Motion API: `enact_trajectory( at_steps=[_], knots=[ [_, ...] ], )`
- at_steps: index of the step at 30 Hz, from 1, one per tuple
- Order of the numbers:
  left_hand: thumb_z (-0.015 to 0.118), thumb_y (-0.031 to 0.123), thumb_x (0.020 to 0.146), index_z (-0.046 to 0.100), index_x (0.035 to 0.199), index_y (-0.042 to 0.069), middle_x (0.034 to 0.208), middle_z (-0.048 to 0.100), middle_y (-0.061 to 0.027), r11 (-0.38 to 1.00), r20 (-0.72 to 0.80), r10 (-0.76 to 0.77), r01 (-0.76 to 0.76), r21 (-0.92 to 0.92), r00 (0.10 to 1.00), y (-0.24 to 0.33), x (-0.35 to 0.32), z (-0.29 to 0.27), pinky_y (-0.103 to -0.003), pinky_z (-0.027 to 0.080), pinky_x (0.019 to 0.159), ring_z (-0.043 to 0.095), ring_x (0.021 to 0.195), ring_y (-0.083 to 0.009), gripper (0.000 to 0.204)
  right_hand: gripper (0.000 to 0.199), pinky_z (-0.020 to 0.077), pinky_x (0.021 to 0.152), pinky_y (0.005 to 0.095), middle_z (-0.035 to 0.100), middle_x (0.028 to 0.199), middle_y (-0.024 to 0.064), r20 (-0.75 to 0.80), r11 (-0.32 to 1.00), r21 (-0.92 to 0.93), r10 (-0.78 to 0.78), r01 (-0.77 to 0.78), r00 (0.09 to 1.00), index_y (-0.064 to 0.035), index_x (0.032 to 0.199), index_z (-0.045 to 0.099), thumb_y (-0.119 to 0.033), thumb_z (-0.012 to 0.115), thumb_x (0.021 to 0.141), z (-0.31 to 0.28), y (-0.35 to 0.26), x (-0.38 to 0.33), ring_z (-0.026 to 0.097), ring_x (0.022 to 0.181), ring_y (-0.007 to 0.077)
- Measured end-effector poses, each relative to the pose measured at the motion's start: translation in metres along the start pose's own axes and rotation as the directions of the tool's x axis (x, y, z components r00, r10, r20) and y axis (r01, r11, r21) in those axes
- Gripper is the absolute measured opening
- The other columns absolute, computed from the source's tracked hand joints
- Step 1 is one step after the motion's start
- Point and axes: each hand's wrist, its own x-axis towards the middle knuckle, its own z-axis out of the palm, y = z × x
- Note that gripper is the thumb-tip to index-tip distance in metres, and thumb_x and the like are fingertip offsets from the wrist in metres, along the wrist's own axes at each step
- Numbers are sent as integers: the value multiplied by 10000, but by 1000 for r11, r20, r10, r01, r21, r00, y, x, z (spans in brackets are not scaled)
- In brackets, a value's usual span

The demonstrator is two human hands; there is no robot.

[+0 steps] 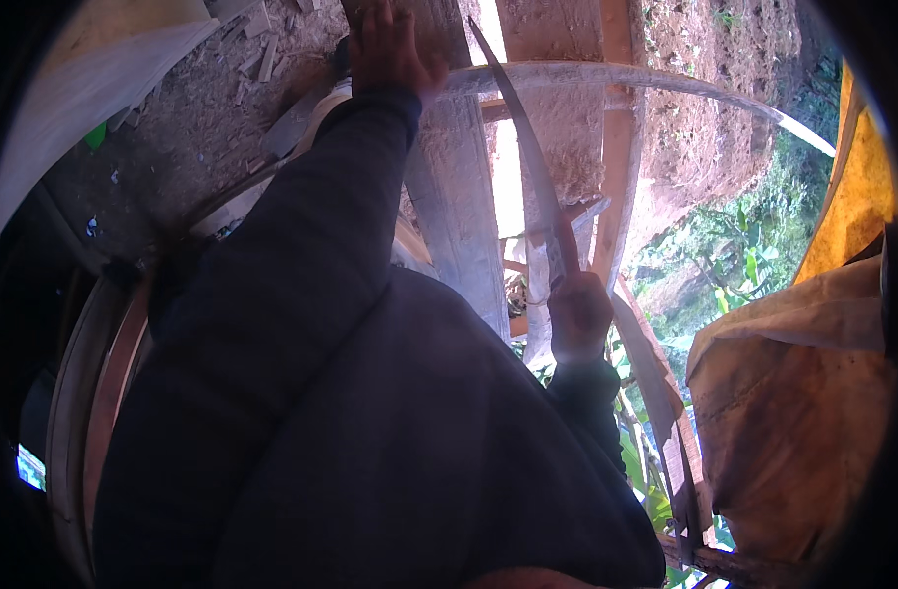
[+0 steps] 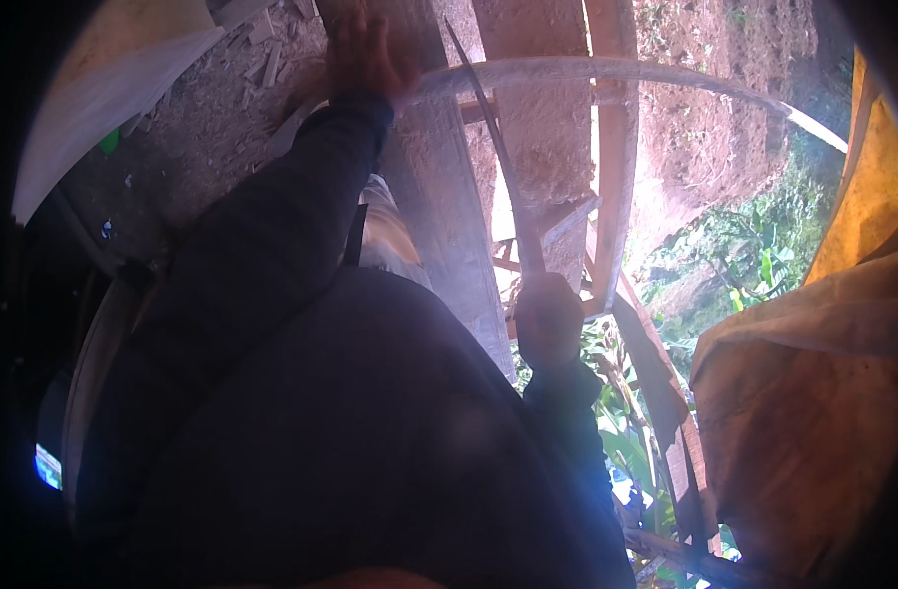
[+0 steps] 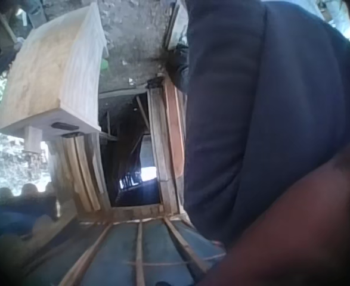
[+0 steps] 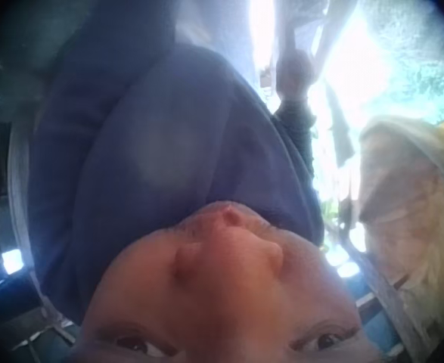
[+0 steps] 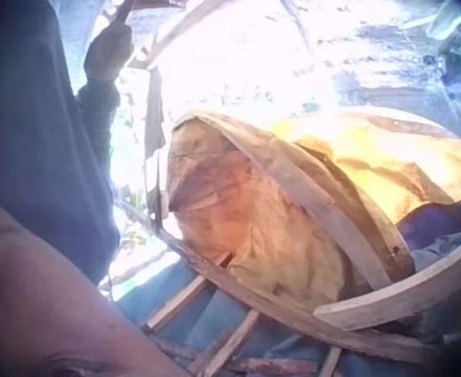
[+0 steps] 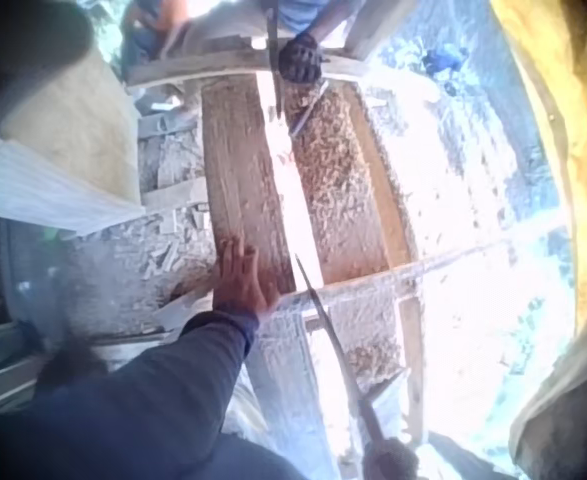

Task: The person uses a hand saw to cut a long wooden plank that is supported by a makeshift wooden frame. They hold the plank steady with their left hand while sawing with their right hand, creating sawdust. The person pauses briefly to inspect the cut before continuing the sawing motion.

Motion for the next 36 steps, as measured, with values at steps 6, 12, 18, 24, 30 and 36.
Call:
enact_trajectory(
  at_steps=[6,12,18,24,30,36],
  knots=[
    [701,360,764,525,1449,-42,1605,396,-309,997,44,46,-43,-61,998,19,6,1,-613,271,1258,330,1532,-481,813,76,513,756,281,660,865,55,-198,969,101,-203,226,959,-29,1031,655,7,640,966,86,9,222,626,827,112],
    [713,388,846,535,1456,67,1615,403,-285,999,-52,42,-43,-16,998,5,8,-1,-585,287,1264,349,1521,-488,712,134,516,714,300,714,939,81,-50,978,-155,-145,136,988,-38,1045,651,62,602,970,38,-11,75,660,795,131],
    [710,388,848,541,1458,59,1624,400,-274,999,-14,36,-36,-14,999,3,-2,1,-585,292,1258,347,1526,-486,714,108,536,694,346,676,914,86,-59,999,-35,-33,31,998,-32,936,691,56,639,901,-19,23,-19,685,796,232],
    [709,364,783,536,1450,-7,1608,407,-288,999,57,34,-32,-24,998,18,-2,0,-595,277,1263,334,1532,-478,782,153,485,744,264,640,872,26,-118,966,-30,-257,255,959,-27,1040,651,74,580,948,66,23,178,611,825,85],
    [709,346,758,543,1426,-37,1581,434,-302,999,3,40,-40,-8,999,7,12,5,-587,269,1272,336,1526,-483,787,162,498,742,274,662,879,44,-110,984,-37,-175,172,978,-32,1056,647,72,555,972,43,9,100,623,825,105],
    [706,379,821,549,1449,30,1618,404,-278,999,3,39,-39,-10,999,5,-1,2,-587,268,1268,329,1540,-465,736,134,534,650,345,696,897,117,-61,988,-148,-58,49,996,-32,965,671,51,590,897,-5,12,-13,686,726,215]
  ],
)
